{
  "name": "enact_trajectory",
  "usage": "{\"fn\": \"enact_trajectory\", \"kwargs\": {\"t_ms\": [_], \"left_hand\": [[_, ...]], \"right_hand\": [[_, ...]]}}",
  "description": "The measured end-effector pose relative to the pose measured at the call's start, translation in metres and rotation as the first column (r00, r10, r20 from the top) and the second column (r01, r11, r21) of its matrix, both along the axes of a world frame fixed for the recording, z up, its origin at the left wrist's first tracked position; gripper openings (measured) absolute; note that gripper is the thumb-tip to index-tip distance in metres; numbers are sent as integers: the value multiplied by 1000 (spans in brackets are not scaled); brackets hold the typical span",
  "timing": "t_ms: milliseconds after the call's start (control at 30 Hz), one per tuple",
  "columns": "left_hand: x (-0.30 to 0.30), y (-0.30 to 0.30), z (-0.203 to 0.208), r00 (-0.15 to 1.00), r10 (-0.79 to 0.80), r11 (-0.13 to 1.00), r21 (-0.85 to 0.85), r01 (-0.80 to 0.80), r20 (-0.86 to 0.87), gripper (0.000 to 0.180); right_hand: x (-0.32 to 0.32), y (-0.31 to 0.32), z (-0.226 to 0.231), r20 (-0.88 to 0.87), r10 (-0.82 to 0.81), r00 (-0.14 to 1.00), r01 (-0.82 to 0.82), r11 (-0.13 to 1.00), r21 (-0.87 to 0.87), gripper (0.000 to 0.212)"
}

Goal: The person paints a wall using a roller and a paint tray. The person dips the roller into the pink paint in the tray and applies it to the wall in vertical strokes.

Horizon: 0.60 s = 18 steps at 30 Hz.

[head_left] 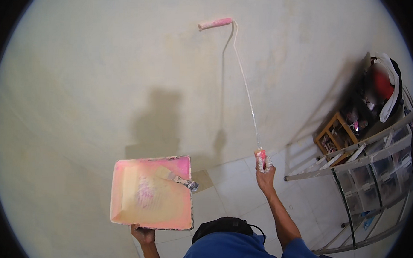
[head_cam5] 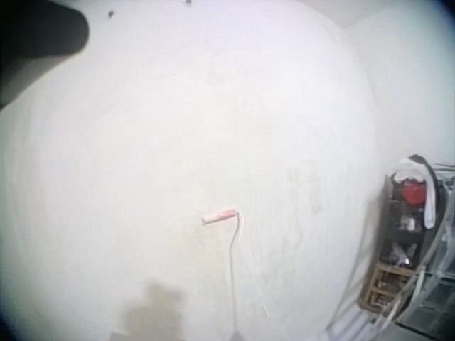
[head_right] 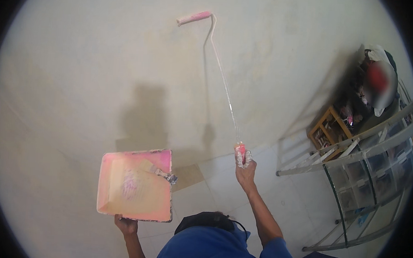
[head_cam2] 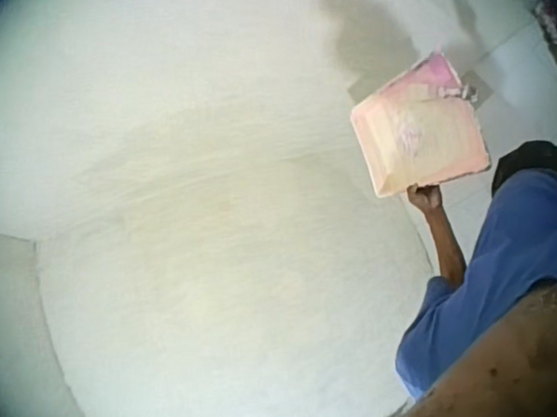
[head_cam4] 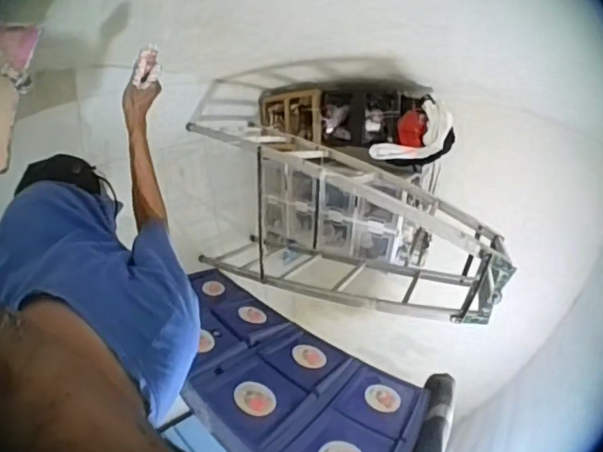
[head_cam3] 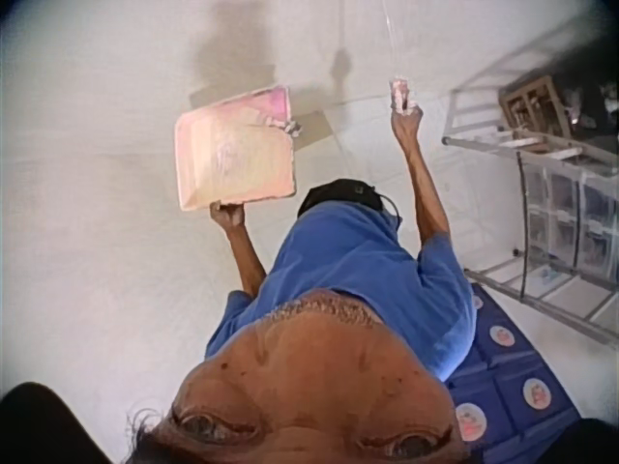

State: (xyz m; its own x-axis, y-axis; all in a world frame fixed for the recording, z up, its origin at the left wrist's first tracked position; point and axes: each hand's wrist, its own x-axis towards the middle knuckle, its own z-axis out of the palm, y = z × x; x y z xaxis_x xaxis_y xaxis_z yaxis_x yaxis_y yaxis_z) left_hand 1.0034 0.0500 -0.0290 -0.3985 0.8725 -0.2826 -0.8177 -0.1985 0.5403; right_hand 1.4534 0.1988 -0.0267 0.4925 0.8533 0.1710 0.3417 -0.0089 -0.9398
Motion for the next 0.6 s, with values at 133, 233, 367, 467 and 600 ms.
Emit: {"fn": "enact_trajectory", "kwargs": {"t_ms": [133, 233, 367, 467, 600], "left_hand": [[-4, -7, -9, 991, -135, 966, 227, 126, 22, 34], [31, -3, 23, 996, 81, 996, 26, -81, 30, 17], [23, -14, 12, 994, 100, 995, -10, -100, 47, 26], [27, -9, 20, 997, 43, 998, 37, -45, 57, 27], [32, -11, 29, 994, 74, 997, 2, -74, 76, 22]], "right_hand": [[-5, 1, -32, 25, 65, 998, -67, 994, 90, 33], [3, -18, -51, 72, 33, 997, -35, 999, 15, 31], [14, 1, -35, 74, 78, 994, -82, 996, 45, 29], [8, 39, -1, 79, 68, 994, -77, 990, 118, 30], [-13, 49, 16, 50, 94, 994, -98, 992, 85, 31]]}}
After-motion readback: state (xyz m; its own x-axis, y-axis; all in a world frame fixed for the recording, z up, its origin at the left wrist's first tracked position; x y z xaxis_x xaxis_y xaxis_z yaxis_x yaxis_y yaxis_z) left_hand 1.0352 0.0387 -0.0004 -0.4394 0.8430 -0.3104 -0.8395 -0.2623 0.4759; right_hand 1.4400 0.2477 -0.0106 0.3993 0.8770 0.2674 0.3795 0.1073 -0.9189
